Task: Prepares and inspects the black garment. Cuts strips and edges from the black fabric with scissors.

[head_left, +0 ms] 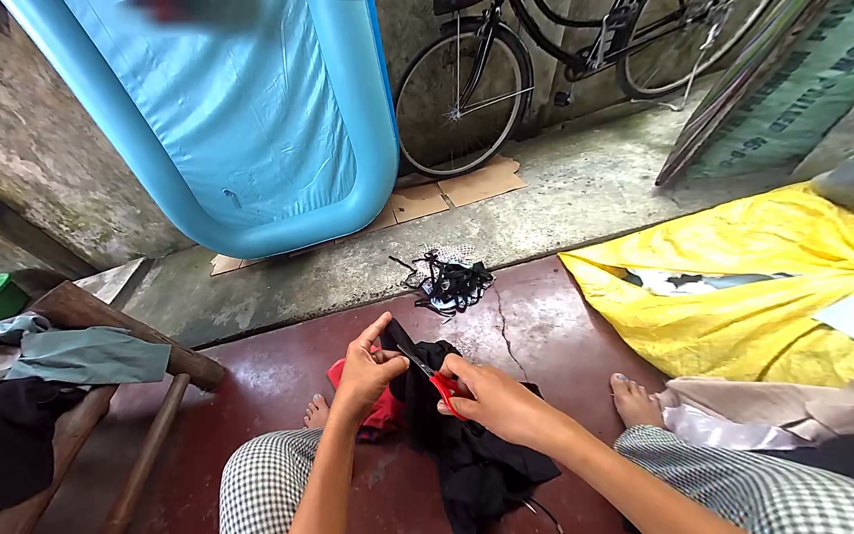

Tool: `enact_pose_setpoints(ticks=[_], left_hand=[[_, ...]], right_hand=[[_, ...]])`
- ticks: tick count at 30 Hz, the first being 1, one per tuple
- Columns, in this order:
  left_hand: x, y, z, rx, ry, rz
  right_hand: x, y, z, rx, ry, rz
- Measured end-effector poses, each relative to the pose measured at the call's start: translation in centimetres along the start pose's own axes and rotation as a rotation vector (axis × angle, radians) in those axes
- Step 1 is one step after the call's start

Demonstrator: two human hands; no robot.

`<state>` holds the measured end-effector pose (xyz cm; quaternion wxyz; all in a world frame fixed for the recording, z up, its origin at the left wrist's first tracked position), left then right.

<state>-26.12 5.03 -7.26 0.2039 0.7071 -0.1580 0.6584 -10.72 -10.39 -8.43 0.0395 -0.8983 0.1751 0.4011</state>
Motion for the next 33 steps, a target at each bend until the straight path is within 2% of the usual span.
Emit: enact_pose_setpoints(ticks=[6,12,15,28,33], left_hand=[[0.0,0.1,0.1,0.022,0.022,0.04],[0.6,0.5,0.1,0.006,0.042,0.044],[1.0,0.6,-0.2,-0.006,0.062,0.066],[1.1,1.3,-0.1,-0.047,0.054,0.062],[0.9,1.3,-0.2,-0.038,0.051,0.073]], right_hand=[[0.0,-0.1,-0.2,-0.028,-0.032,-0.008],[0.3,0.2,0.7,-0.274,-0.592,0.172],[0.1,0.3,0.6,-0.333,-0.743,0.193],[-0.6,0.2,1.3,-0.346,-0.91,0.205],[-0.9,0.2,1.3,-0.252,-0.902,0.22]])
Point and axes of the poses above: each hand's wrist, its own y-axis away from the middle knuckle, its own z-axis out of the palm, x = y × z, the point moved 2 cm from there along -y, towards the middle knuckle, and after that the axes turned 14 degrees about x, right-handed, at the moved point
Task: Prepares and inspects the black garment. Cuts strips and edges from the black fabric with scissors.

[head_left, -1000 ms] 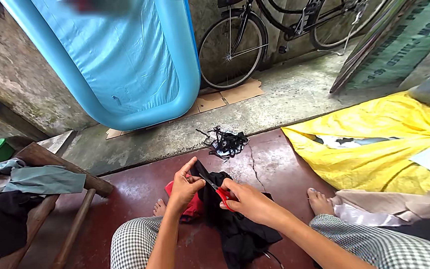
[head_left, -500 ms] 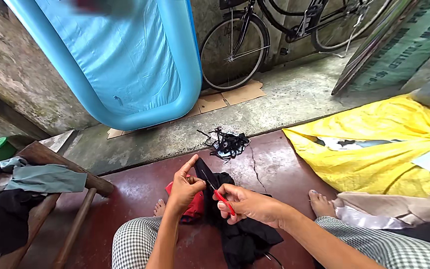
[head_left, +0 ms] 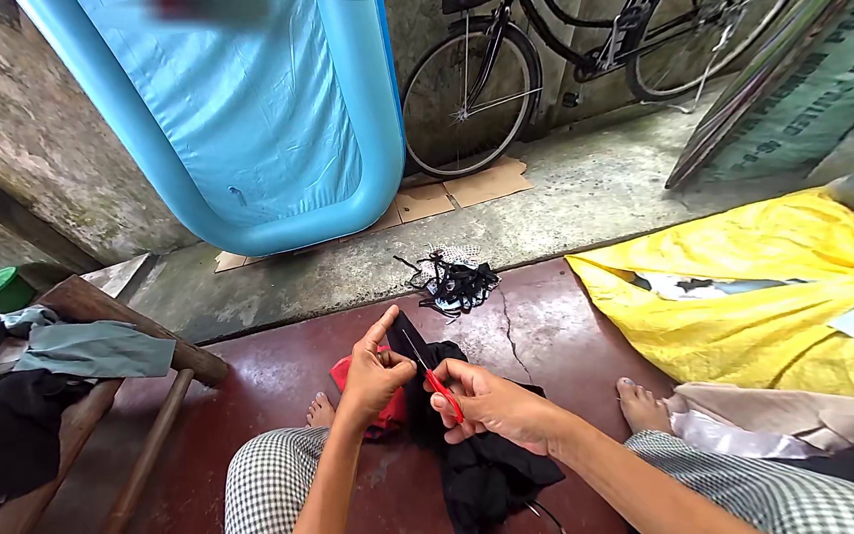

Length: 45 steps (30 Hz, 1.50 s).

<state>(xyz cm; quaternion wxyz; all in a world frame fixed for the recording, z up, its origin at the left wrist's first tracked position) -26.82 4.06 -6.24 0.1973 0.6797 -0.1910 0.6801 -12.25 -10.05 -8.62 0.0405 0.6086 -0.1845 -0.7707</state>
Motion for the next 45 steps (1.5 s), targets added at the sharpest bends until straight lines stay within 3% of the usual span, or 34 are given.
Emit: enact_pose_setpoints(ticks=[18,24,45], left_hand=[[-0.4,0.6,0.7,-0.062,-0.03,-0.005],[-0.5,0.6,0.7,-0.059,-0.033,-0.024],[-1.7,1.0,1.7,-0.155,0.027,-0.04]], right_hand=[[0.0,-0.3,-0.5,-0.038,-0.038,0.011],[-0.2,-0.2,-0.4,0.078,-0.021,-0.019],[-0.4,-0.5,-1.6,0.053,0.032,0.014]])
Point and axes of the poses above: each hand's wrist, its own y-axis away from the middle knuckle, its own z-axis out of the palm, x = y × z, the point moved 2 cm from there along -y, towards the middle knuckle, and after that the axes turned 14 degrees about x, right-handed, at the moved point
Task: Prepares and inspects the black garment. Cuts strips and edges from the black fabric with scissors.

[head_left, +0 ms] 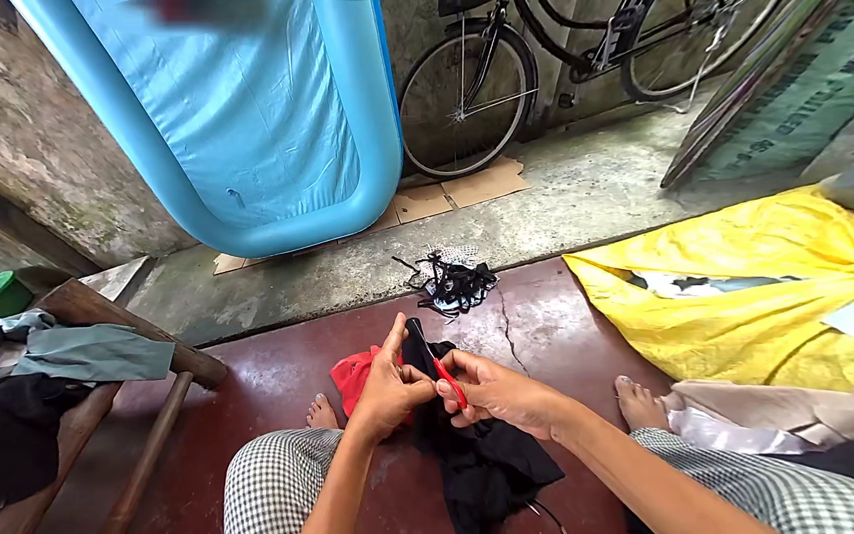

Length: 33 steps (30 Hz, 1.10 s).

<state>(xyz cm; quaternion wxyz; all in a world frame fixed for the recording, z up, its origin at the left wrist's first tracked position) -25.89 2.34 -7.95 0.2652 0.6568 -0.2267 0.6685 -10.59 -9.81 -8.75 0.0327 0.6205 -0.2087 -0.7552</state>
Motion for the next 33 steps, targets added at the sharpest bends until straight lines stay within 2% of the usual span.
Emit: enact_pose_setpoints(ticks=[6,9,14,20,28,33], left_hand=[[0.2,-0.5,-0.7,-0.03,-0.028,-0.007],[0.8,-0.8,-1.6,0.048,-0.098,-0.006],[0.6,-1.5,-2.3,0.196,-0.099,-0.012],[0.6,-1.4,-1.4,0.256,-0.135,0.032],[0.6,-1.3,-1.0,0.298,-0.094,0.117],[0.9,-1.1,-1.1,0.287,0.0,0.071]], right_hand=[[-0.2,0.1,0.0,0.047,0.085,-0.034],[0.3,-0.2,-0.2,0.076,0.287,-0.105],[0.0,0.2,-0.8,0.185,0.787,-0.277],[-1.0,1.0,-0.5,0.252,0.982,-0.321],[-1.2,1.0,-0.9,0.212,0.909,-0.277],[0.2,0.4,-0.9,0.036,0.495,-0.145]])
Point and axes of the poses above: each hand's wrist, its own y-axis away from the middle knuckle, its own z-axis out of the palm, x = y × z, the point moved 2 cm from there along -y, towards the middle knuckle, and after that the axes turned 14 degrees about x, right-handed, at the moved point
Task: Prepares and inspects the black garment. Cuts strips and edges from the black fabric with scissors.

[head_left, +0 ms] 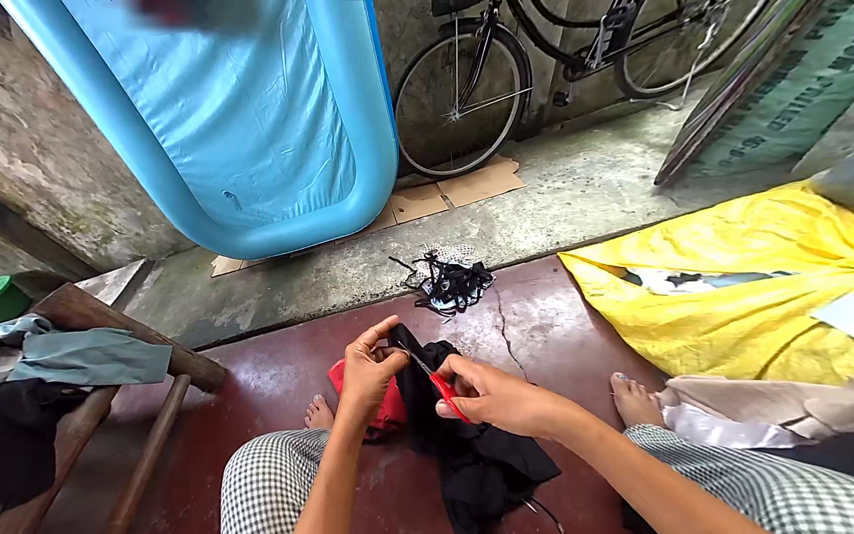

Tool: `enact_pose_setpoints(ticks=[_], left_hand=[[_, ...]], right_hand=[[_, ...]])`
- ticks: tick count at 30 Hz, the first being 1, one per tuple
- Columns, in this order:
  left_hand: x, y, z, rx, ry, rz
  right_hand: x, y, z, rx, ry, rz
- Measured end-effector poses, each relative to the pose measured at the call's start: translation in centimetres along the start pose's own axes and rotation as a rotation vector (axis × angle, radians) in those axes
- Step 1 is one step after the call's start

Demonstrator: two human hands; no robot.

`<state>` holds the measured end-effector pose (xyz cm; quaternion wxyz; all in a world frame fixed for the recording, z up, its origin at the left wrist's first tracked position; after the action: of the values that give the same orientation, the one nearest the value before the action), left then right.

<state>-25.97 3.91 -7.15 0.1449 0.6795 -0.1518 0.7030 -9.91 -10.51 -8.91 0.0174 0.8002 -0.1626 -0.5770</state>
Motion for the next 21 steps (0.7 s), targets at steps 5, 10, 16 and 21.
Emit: enact_pose_setpoints(ticks=[5,10,16,21], left_hand=[[0.5,-0.1,-0.3,-0.011,0.11,-0.071],[0.6,0.0,-0.5,-0.002,0.126,-0.07],[0.7,0.2,-0.4,-0.004,0.084,-0.061],[0.5,0.5,-0.1,-0.035,0.054,-0.044]], right_hand=[[-0.4,0.4,0.8,-0.186,-0.386,0.112],[-0.5,0.3,1.3,-0.204,-0.549,0.141],[-0.8,0.2,1.6,-0.188,-0.599,0.148],[-0.6,0.0,1.7,-0.139,-0.596,0.149]])
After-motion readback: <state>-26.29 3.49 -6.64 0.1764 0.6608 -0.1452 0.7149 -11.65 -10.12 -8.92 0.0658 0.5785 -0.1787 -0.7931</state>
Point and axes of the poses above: each hand's wrist, its own y-axis away from the middle knuckle, its own z-axis out of the palm, x = y × z, the point moved 2 cm from there along -y, towards the middle knuckle, and after that the axes turned 14 degrees about x, right-handed, at the moved point
